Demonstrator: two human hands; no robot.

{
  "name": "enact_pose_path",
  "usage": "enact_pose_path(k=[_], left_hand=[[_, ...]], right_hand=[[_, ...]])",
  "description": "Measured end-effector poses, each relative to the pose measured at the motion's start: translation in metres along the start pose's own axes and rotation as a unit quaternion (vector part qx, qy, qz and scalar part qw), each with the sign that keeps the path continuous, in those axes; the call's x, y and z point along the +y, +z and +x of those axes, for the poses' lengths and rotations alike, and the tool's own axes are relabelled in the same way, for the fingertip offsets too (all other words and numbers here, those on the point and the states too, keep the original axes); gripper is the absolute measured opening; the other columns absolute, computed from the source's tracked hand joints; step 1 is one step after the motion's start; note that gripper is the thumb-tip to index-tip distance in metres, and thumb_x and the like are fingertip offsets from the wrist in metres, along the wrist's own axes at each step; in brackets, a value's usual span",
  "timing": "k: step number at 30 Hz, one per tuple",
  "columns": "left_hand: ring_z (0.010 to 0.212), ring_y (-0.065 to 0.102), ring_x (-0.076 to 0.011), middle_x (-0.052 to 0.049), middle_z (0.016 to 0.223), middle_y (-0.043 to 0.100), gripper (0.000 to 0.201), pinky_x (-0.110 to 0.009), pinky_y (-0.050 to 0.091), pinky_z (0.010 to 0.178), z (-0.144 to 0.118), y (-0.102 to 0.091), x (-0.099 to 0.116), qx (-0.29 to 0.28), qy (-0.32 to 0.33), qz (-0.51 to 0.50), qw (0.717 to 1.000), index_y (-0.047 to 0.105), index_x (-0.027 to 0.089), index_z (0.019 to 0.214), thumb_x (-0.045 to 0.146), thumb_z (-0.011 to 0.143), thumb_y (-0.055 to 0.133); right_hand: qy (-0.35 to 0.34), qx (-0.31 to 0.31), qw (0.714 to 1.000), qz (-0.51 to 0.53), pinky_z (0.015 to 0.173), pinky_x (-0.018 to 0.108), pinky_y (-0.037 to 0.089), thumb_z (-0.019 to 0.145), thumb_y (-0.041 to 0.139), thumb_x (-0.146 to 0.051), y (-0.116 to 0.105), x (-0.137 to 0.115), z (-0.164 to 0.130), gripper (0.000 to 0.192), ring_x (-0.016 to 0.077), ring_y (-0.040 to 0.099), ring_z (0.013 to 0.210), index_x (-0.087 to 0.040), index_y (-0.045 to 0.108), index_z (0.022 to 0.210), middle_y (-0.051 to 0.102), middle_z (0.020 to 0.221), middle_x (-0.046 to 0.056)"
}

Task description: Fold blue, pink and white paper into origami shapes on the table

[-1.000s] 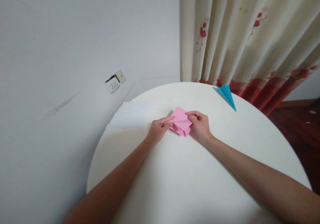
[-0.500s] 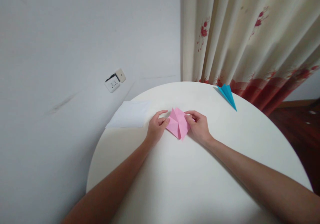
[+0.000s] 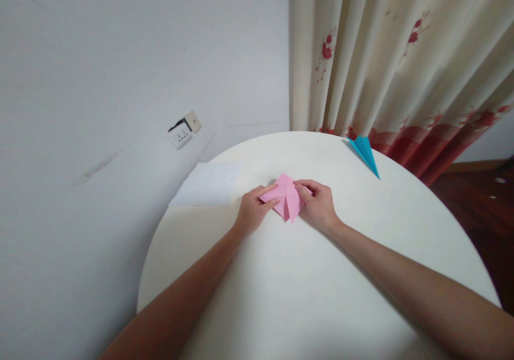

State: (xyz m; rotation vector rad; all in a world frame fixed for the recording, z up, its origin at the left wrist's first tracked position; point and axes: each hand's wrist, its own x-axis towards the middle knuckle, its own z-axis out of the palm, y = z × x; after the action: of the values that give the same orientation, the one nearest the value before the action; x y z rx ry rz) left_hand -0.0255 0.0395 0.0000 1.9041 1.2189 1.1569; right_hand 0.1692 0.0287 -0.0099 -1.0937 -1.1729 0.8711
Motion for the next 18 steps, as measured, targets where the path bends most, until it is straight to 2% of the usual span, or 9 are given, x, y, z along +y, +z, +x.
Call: enact_pose_path(k=[4,7,10,13,15,18], left_hand=[[0.070,0.055,-0.0126,-0.001,0.082,0.066,0.036,-0.023,0.043,0.064,0.000,-0.001,0.001,0.015,-0.002,0.004,1.000,0.075,0.020,0.114,0.028,0.079,0.074],[0.071,0.056,-0.0132,-0.001,0.080,0.063,0.024,-0.024,0.044,0.064,0.001,-0.001,0.002,0.041,0.003,0.003,0.999,0.079,0.021,0.101,0.028,0.078,0.075],[0.080,0.060,-0.0152,-0.003,0.087,0.063,0.014,-0.026,0.048,0.072,0.003,-0.002,0.002,0.078,0.017,0.009,0.997,0.081,0.023,0.087,0.031,0.076,0.077],[0.083,0.065,-0.0177,-0.005,0.089,0.070,0.016,-0.028,0.050,0.076,0.002,-0.002,0.004,0.055,0.005,-0.025,0.998,0.080,0.019,0.081,0.034,0.079,0.074],[0.077,0.066,-0.0186,-0.006,0.083,0.074,0.021,-0.028,0.050,0.071,0.000,-0.001,0.008,0.029,-0.032,-0.045,0.998,0.080,0.016,0.083,0.035,0.082,0.070],[0.068,0.066,-0.0181,-0.006,0.076,0.076,0.025,-0.026,0.048,0.062,-0.002,0.000,0.011,0.031,-0.075,-0.050,0.995,0.079,0.014,0.083,0.037,0.080,0.071]], right_hand=[[-0.004,-0.011,1.000,-0.012,0.071,0.033,0.049,0.082,0.067,-0.034,0.000,-0.005,-0.002,0.023,0.0210,0.066,0.079,-0.017,0.078,0.093,0.077,0.092,0.008],[-0.001,-0.031,1.000,-0.007,0.070,0.032,0.049,0.080,0.069,-0.035,0.000,-0.007,-0.004,0.025,0.0206,0.065,0.078,-0.017,0.077,0.095,0.076,0.092,0.008],[0.007,-0.049,0.999,0.013,0.067,0.031,0.048,0.075,0.075,-0.036,0.000,-0.006,-0.004,0.032,0.0187,0.063,0.075,-0.016,0.075,0.100,0.075,0.091,0.007],[0.009,-0.038,0.999,0.030,0.062,0.029,0.045,0.071,0.079,-0.035,0.000,-0.005,-0.004,0.032,0.0158,0.058,0.068,-0.017,0.074,0.097,0.071,0.082,0.004],[-0.001,-0.017,0.999,0.027,0.059,0.028,0.042,0.072,0.078,-0.034,0.000,-0.006,-0.003,0.025,0.0144,0.055,0.065,-0.018,0.073,0.089,0.068,0.077,0.002],[-0.029,0.011,0.999,0.010,0.059,0.027,0.041,0.071,0.078,-0.033,0.001,-0.007,-0.002,0.016,0.0145,0.054,0.068,-0.018,0.071,0.075,0.065,0.078,0.002]])
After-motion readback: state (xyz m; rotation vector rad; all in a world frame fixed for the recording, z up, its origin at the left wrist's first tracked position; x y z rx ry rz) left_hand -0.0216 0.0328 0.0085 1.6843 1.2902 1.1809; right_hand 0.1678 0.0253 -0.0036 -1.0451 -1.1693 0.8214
